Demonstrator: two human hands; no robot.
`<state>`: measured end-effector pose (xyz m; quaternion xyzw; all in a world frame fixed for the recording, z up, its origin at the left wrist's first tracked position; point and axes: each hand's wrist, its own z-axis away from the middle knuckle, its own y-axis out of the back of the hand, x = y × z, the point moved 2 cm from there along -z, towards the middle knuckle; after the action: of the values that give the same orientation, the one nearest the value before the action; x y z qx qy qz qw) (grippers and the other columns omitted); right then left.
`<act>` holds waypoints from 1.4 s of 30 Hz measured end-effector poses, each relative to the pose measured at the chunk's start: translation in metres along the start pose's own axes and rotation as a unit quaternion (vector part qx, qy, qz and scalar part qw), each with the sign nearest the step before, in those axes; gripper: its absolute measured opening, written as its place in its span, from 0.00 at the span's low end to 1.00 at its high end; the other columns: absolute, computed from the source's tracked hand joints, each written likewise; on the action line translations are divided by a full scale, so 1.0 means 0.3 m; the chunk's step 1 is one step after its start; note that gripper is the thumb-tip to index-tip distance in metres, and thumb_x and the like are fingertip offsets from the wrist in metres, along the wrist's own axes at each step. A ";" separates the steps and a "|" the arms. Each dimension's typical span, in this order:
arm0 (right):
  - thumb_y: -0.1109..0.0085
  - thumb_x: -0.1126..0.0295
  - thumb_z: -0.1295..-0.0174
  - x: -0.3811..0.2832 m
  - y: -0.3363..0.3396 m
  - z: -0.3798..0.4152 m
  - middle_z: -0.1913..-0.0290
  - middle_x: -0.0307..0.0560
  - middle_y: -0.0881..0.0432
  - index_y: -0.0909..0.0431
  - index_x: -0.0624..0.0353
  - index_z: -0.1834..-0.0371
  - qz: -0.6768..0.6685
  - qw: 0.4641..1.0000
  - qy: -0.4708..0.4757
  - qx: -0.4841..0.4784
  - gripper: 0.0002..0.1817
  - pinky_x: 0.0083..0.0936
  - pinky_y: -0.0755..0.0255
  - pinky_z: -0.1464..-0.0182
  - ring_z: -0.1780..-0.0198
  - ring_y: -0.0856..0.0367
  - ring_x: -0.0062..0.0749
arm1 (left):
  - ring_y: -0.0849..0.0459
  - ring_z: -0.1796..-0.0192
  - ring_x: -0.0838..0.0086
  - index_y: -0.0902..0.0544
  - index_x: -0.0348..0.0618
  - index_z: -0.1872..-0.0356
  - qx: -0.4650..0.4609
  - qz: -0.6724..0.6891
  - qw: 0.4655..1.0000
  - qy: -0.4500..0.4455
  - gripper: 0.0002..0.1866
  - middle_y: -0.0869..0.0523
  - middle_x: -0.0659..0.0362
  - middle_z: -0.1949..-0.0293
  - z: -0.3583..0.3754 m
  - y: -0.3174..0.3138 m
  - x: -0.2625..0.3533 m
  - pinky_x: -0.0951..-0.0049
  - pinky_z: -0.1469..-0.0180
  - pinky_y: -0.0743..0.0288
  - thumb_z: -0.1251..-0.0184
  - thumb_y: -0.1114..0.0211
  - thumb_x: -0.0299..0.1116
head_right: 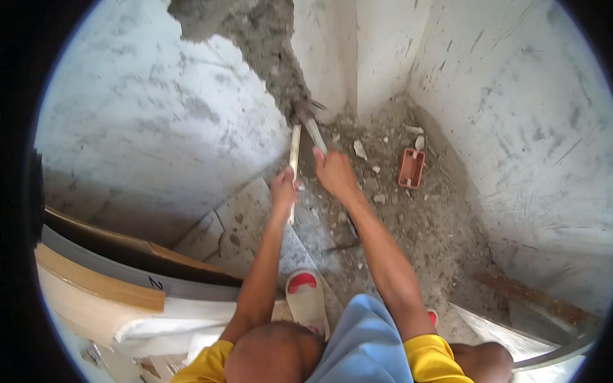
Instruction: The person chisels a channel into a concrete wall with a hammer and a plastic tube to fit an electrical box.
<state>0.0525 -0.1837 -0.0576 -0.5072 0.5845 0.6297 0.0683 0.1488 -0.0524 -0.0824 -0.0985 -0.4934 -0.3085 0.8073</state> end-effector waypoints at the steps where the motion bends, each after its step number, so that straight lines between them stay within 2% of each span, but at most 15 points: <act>1: 0.50 0.53 0.26 -0.013 0.041 0.017 0.84 0.55 0.26 0.26 0.68 0.68 -0.048 0.999 0.005 0.022 0.24 0.40 0.31 0.75 0.81 0.26 0.53 | 0.28 0.74 0.70 0.22 0.35 0.63 0.001 0.003 1.000 -0.014 0.18 0.26 0.56 0.78 -0.047 0.000 -0.028 0.64 0.68 0.32 0.21 0.49 0.41; 3: 0.50 0.52 0.26 -0.058 0.116 0.069 0.83 0.58 0.26 0.26 0.69 0.67 -0.099 0.995 -0.005 0.016 0.26 0.43 0.30 0.74 0.81 0.27 0.57 | 0.30 0.78 0.79 0.20 0.38 0.63 0.021 -0.116 0.978 -0.173 0.20 0.28 0.64 0.80 -0.068 0.037 -0.158 0.72 0.75 0.36 0.19 0.49 0.45; 6: 0.54 0.47 0.25 -0.139 0.284 0.064 0.83 0.50 0.26 0.27 0.67 0.68 -0.228 0.972 -0.009 0.053 0.29 0.39 0.31 0.77 0.83 0.26 0.46 | 0.30 0.76 0.79 0.19 0.37 0.50 0.029 -0.167 0.955 -0.244 0.19 0.27 0.64 0.78 0.041 0.004 -0.082 0.73 0.72 0.34 0.19 0.49 0.43; 8: 0.61 0.42 0.23 -0.122 0.329 0.077 0.82 0.38 0.30 0.30 0.59 0.71 -0.341 0.938 -0.006 0.061 0.30 0.23 0.37 0.81 0.84 0.31 0.22 | 0.29 0.76 0.79 0.20 0.37 0.46 0.041 -0.185 0.940 -0.284 0.19 0.27 0.63 0.78 0.064 -0.003 -0.067 0.73 0.71 0.34 0.19 0.49 0.43; 10: 0.62 0.43 0.23 -0.103 0.348 0.077 0.82 0.37 0.31 0.30 0.59 0.71 -0.354 0.933 -0.012 0.060 0.30 0.21 0.37 0.82 0.84 0.32 0.20 | 0.13 0.59 0.51 0.24 0.39 0.35 0.023 -0.212 0.947 -0.241 0.24 0.13 0.42 0.61 0.078 -0.004 -0.024 0.59 0.54 0.23 0.21 0.48 0.45; 11: 0.62 0.43 0.22 -0.096 0.352 0.075 0.82 0.36 0.32 0.31 0.59 0.71 -0.366 0.929 -0.018 0.057 0.30 0.19 0.38 0.82 0.85 0.33 0.19 | 0.13 0.59 0.51 0.24 0.39 0.35 0.025 -0.209 0.947 -0.241 0.24 0.13 0.42 0.61 0.072 -0.007 -0.002 0.59 0.54 0.23 0.21 0.48 0.45; 17: 0.62 0.43 0.23 -0.060 0.319 0.113 0.82 0.37 0.31 0.30 0.61 0.70 -0.312 0.949 -0.008 0.048 0.30 0.20 0.39 0.82 0.85 0.32 0.19 | 0.13 0.52 0.48 0.25 0.38 0.34 0.038 -0.193 0.948 -0.249 0.25 0.13 0.39 0.56 0.035 -0.025 0.075 0.58 0.49 0.23 0.21 0.49 0.46; 25: 0.57 0.43 0.25 -0.146 0.303 0.127 0.81 0.36 0.30 0.30 0.61 0.69 -0.305 0.939 0.089 0.133 0.29 0.17 0.40 0.82 0.84 0.32 0.19 | 0.13 0.55 0.57 0.24 0.37 0.35 0.034 -0.148 0.954 -0.259 0.27 0.13 0.41 0.58 -0.018 -0.030 0.041 0.62 0.50 0.23 0.21 0.48 0.49; 28: 0.55 0.45 0.25 -0.102 0.208 0.105 0.81 0.42 0.27 0.28 0.63 0.67 -0.324 0.920 0.149 0.163 0.28 0.25 0.35 0.79 0.83 0.28 0.26 | 0.14 0.58 0.57 0.25 0.36 0.34 0.021 -0.150 0.960 -0.236 0.27 0.13 0.43 0.61 -0.017 -0.025 0.043 0.62 0.53 0.23 0.21 0.49 0.49; 30: 0.52 0.48 0.25 -0.062 0.115 0.048 0.80 0.49 0.25 0.26 0.66 0.63 -0.087 0.993 0.024 0.081 0.26 0.35 0.31 0.74 0.79 0.24 0.35 | 0.14 0.60 0.57 0.23 0.36 0.36 0.030 -0.130 0.961 -0.244 0.26 0.13 0.44 0.63 -0.018 -0.041 0.047 0.61 0.54 0.23 0.20 0.49 0.48; 31: 0.52 0.48 0.25 -0.051 0.114 0.040 0.80 0.49 0.25 0.26 0.66 0.63 -0.086 0.993 0.024 0.083 0.26 0.35 0.31 0.74 0.79 0.24 0.35 | 0.15 0.62 0.57 0.22 0.35 0.38 0.040 -0.112 0.961 -0.250 0.25 0.14 0.44 0.64 -0.014 -0.046 0.045 0.60 0.55 0.24 0.20 0.49 0.47; 33: 0.49 0.53 0.26 -0.028 0.106 0.021 0.82 0.59 0.24 0.24 0.71 0.66 -0.113 0.992 -0.052 0.035 0.26 0.44 0.30 0.72 0.78 0.20 0.54 | 0.15 0.62 0.55 0.22 0.36 0.40 0.022 -0.141 0.967 -0.211 0.23 0.14 0.43 0.65 0.023 -0.049 0.042 0.58 0.56 0.24 0.20 0.50 0.45; 35: 0.51 0.52 0.25 -0.011 0.120 0.075 0.81 0.57 0.24 0.24 0.69 0.65 -0.129 0.989 -0.062 0.023 0.26 0.42 0.30 0.71 0.78 0.21 0.50 | 0.14 0.62 0.52 0.21 0.37 0.42 0.007 -0.166 0.974 -0.156 0.22 0.15 0.42 0.66 0.093 -0.046 0.004 0.56 0.57 0.24 0.21 0.50 0.44; 41: 0.54 0.50 0.24 0.048 0.092 0.139 0.82 0.54 0.27 0.27 0.67 0.66 -0.200 0.976 -0.077 0.029 0.26 0.41 0.32 0.72 0.79 0.23 0.47 | 0.15 0.62 0.44 0.23 0.41 0.39 0.012 -0.231 0.949 -0.215 0.20 0.15 0.41 0.65 0.087 -0.047 0.008 0.51 0.61 0.26 0.21 0.49 0.43; 42: 0.55 0.47 0.24 0.046 0.089 0.139 0.83 0.47 0.28 0.28 0.65 0.68 -0.190 0.980 -0.060 0.029 0.28 0.33 0.34 0.75 0.80 0.27 0.34 | 0.15 0.62 0.43 0.22 0.42 0.39 0.023 -0.235 0.938 -0.253 0.20 0.15 0.41 0.66 0.062 -0.045 0.023 0.51 0.61 0.25 0.21 0.49 0.43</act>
<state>0.0046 -0.1652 -0.0580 -0.5677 0.4903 0.6176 0.2365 0.1292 -0.0570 -0.0693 -0.0361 -0.6975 -0.4425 0.5624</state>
